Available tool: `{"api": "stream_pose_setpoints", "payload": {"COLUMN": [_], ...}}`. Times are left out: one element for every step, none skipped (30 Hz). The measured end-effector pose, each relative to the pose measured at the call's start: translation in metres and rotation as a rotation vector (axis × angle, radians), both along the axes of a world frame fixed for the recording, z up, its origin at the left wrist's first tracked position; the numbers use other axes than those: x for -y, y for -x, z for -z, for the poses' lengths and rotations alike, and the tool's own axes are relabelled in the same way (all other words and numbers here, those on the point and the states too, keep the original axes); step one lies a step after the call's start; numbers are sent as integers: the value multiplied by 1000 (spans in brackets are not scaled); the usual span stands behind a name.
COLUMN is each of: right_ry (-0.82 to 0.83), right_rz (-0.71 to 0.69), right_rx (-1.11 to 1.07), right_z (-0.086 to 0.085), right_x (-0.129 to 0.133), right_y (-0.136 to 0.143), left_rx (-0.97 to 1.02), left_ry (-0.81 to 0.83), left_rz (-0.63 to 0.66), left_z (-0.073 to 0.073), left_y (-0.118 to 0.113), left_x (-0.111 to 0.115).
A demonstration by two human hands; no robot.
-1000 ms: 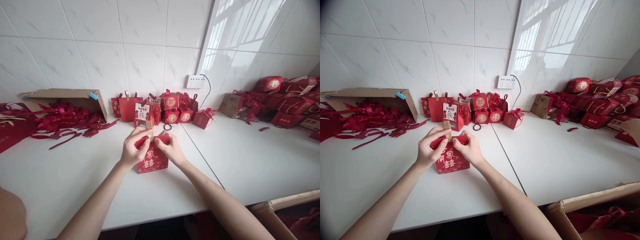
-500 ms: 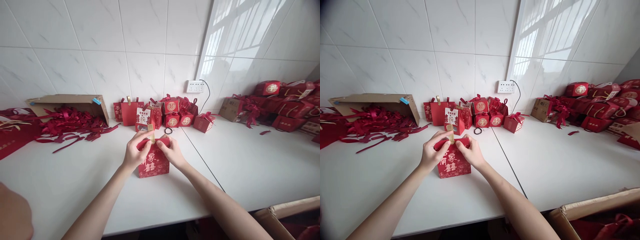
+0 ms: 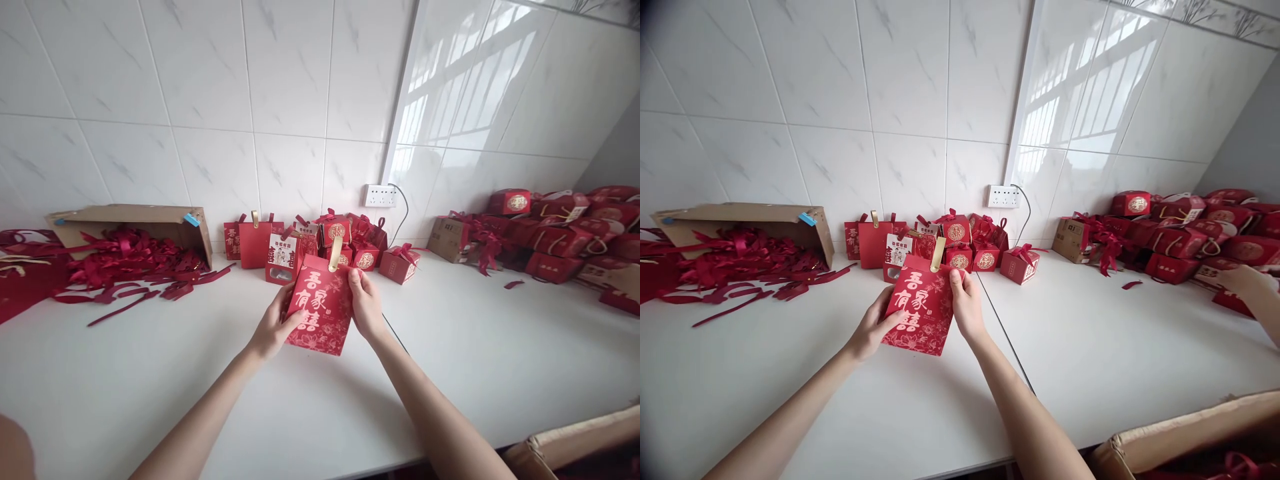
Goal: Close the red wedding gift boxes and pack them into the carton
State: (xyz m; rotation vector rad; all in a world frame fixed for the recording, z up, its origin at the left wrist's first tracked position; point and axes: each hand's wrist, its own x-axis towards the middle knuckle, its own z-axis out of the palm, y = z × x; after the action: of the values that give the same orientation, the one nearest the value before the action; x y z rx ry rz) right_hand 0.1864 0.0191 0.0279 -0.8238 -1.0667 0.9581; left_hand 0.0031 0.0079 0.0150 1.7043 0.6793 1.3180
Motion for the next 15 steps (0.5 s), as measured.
{"api": "stream_pose_setpoints", "payload": {"right_ry": [1, -3, -12, -24, -35, -42, -44, -38, -26, -11, 11, 39, 72, 97, 109], "right_rz": [-4, -16, -39, -71, -108, -133, -138, -122, -92, -54, -27, -19, -33, -62, -101], "right_rx": [8, 8, 0, -13, -33, -66, -114, -178, -253, -333, -406, -468, -514, -548, -568], "right_z": [0, 1, 0, 0, 0, -1, -2, -3, -3, -4, -4, -4, -4, -4, -4], "right_x": [1, 2, 3, 4, 5, 5, 5, 4, 3, 1, 0, -1, -1, -1, -1], "right_y": [0, 1, 1, 2, 3, 4, 4, 4, 3, 2, 2, 1, 1, 1, 2], "left_rx": [0, 1, 3, 4, 6, 15, 31, 47, 61, 73, 77, 70, 54, 31, 4], "left_ry": [5, 6, 5, 3, -2, -14, -34, -57, -83, -114, -144, -177, -217, -273, -353], "left_rz": [4, 3, -1, -8, -15, -23, -34, -44, -55, -72, -94, -122, -158, -201, -250], "left_z": [-1, -2, -2, -3, -2, -2, -1, 0, 2, 4, 6, 9, 11, 14, 16], "left_y": [0, 0, 1, 2, 2, 3, 2, 1, -1, -3, -6, -10, -13, -15, -17], "left_x": [1, 2, 2, 2, 2, 1, 1, 1, 2, 3, 5, 7, 10, 12, 14]}}
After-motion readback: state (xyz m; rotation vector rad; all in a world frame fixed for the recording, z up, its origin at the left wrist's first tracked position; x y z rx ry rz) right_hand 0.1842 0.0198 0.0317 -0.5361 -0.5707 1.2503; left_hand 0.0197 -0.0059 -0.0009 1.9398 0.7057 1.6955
